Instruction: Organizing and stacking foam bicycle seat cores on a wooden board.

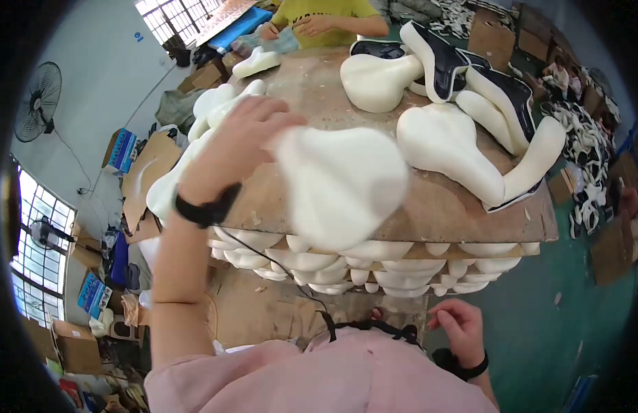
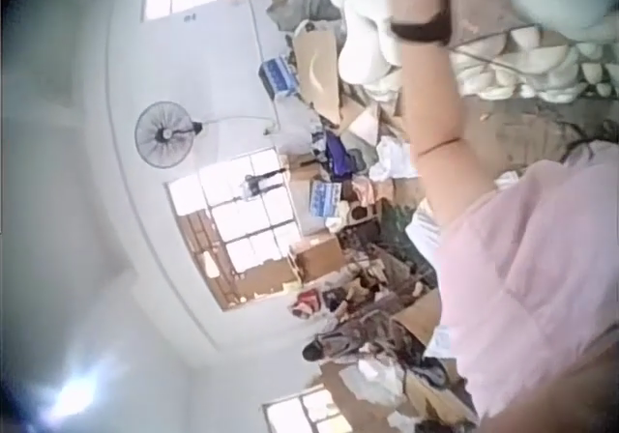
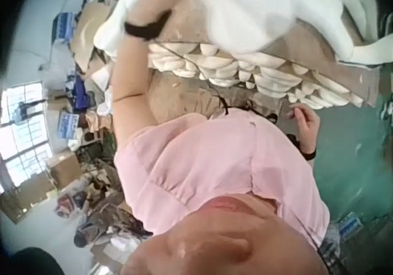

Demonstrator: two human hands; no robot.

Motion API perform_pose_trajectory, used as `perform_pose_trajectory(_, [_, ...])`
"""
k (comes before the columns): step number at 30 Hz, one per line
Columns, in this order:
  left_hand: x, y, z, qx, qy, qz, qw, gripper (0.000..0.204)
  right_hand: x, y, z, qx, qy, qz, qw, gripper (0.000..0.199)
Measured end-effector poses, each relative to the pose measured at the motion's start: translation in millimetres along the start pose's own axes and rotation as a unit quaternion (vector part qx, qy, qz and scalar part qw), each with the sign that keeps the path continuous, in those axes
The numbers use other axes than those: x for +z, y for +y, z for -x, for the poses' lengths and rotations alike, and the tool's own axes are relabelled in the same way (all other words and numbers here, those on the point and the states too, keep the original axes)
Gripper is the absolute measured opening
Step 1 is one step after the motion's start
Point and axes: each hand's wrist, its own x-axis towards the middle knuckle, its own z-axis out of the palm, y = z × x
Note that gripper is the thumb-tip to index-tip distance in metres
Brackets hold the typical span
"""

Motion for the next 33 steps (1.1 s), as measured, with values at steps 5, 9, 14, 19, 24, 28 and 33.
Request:
perform_pose_trajectory(5, [-11.5,-75.2,9.7,0.069,-0.199,0.008,0.977,0.058,17.6,-33.9,-53.5,-0.069,-0.054,0.042,0.995,0.013])
perform_pose_trajectory(9, [32.0,-101.9,22.4,0.084,-0.195,-0.014,0.977,0.056,69.4,-85.8,-108.5,-0.19,-0.135,0.144,0.962,0.017])
perform_pose_trajectory(14, [3.8,-117.4,61.9,-0.078,-0.018,0.253,0.964,0.058,140.5,-107.2,-200.2,-0.268,-0.128,0.322,0.899,0.055])
perform_pose_trajectory(19, [-42.8,-147.6,220.3,-0.299,0.071,0.233,0.923,0.048,197.8,-100.8,-257.3,0.049,-0.189,0.119,0.974,0.072])
perform_pose_trajectory(24, [10.0,-187.5,349.6,-0.388,0.119,0.208,0.89,0.044,265.8,-94.0,-247.4,-0.012,-0.17,0.131,0.977,0.072])
perform_pose_trajectory(28, [15.6,-181.9,344.9,-0.411,0.149,0.259,0.861,0.042,286.3,-94.2,-237.9,-0.009,-0.121,0.114,0.986,0.064])
perform_pose_trajectory(33, [9.0,-182.4,352.1,-0.403,0.113,0.215,0.882,0.041,299.9,-77.9,-233.5,-0.057,-0.122,0.145,0.98,0.065])
